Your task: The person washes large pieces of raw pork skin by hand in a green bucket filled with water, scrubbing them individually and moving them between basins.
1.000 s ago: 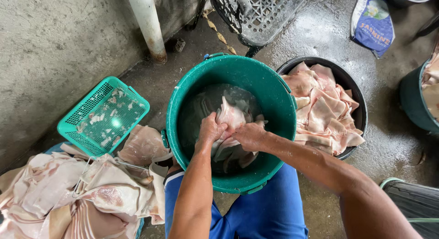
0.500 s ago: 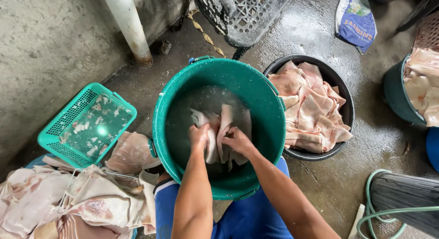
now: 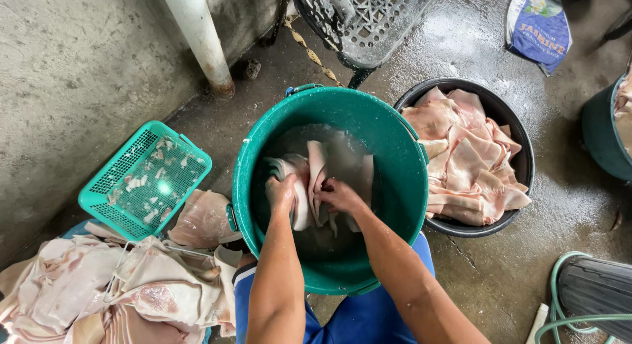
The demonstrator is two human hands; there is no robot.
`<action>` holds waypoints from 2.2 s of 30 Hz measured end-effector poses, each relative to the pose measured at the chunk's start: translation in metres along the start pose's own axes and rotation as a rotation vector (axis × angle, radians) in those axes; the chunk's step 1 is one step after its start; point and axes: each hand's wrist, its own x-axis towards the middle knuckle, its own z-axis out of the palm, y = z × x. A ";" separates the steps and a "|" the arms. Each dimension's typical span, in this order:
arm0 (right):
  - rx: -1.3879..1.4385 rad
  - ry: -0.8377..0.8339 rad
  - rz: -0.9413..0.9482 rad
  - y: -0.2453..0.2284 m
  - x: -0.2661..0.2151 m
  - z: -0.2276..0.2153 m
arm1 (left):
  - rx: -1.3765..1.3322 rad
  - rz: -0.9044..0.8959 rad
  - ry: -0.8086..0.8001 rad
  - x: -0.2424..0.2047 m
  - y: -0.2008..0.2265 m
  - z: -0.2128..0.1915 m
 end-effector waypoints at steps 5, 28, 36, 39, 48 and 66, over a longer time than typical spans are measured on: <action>-0.278 0.265 -0.225 0.008 0.027 0.014 | -0.034 0.020 0.024 0.008 -0.017 0.009; -0.127 0.084 0.146 0.008 0.060 -0.002 | 0.804 0.387 -0.063 -0.055 0.054 0.001; 0.169 0.028 0.143 0.050 0.046 -0.021 | 0.884 0.233 -0.190 -0.034 0.041 -0.009; 0.442 -0.175 -0.138 0.081 0.033 -0.084 | 0.849 0.100 -0.218 -0.027 0.041 -0.013; -0.676 0.614 -0.269 0.036 -0.030 -0.225 | 0.667 0.060 -0.164 -0.028 0.023 -0.001; -1.043 0.425 -0.576 0.007 0.019 0.063 | 0.538 0.094 -0.183 0.015 -0.041 0.023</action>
